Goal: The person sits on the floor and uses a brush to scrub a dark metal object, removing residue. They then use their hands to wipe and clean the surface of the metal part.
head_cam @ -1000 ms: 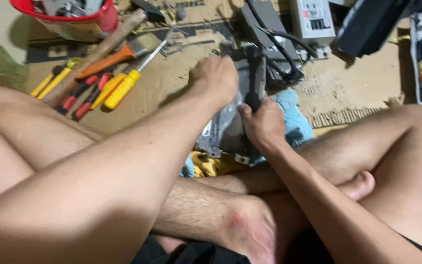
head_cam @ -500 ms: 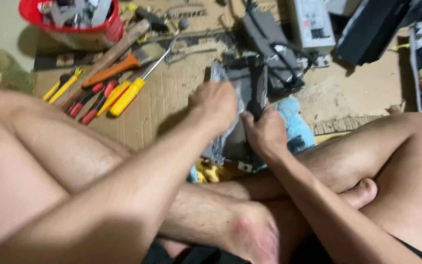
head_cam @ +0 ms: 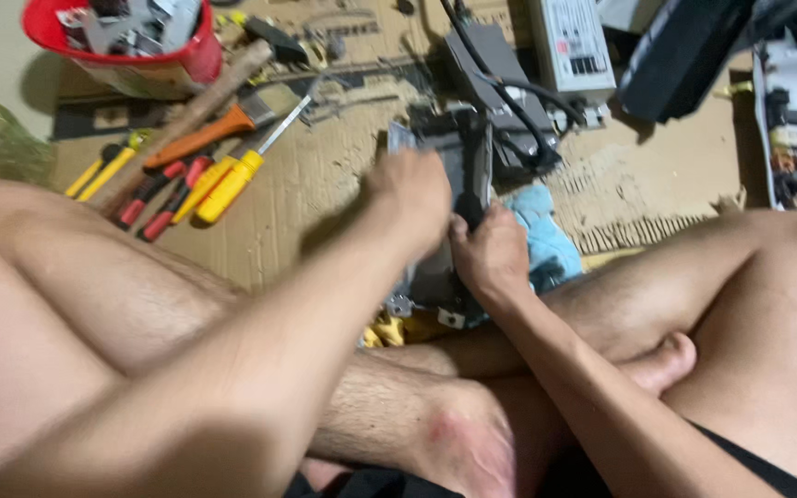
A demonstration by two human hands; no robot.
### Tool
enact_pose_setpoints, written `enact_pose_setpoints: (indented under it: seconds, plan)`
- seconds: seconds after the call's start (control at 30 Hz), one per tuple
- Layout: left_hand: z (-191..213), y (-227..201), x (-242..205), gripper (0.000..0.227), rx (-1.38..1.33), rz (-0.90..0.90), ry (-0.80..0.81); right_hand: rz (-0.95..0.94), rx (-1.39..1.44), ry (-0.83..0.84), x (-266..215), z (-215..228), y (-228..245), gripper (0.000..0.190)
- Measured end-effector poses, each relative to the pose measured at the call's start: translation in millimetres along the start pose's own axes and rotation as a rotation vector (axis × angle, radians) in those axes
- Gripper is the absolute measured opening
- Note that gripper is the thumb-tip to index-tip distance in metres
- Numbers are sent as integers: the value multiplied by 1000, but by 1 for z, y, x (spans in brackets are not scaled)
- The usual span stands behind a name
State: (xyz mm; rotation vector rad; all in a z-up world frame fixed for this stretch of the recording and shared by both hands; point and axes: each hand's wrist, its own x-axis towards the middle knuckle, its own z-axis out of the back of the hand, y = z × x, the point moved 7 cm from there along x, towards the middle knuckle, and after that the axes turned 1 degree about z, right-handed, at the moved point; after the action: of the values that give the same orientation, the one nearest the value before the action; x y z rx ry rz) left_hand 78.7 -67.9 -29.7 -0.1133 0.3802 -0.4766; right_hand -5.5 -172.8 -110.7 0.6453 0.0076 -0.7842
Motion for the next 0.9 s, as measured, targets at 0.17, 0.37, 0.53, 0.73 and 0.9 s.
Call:
enact_pose_setpoints:
  seconds: [0.17, 0.37, 0.53, 0.73, 0.9]
  plan:
    - [-18, 19, -34, 39, -131, -8, 87, -25, 2, 64, -40, 30, 49, 44]
    - [-14, 41, -32, 46, -257, 33, 99, 62, -144, 169, -34, 25, 72, 59]
    - [-9, 35, -61, 51, -154, -22, 108, 13, -86, 208, -59, 30, 64, 56]
    - [-13, 38, -59, 47, -259, 12, 60, 10, -7, 167, -50, 8, 34, 49]
    - [-10, 37, -35, 45, -283, 75, 41, -40, 23, 127, -95, 34, 80, 41]
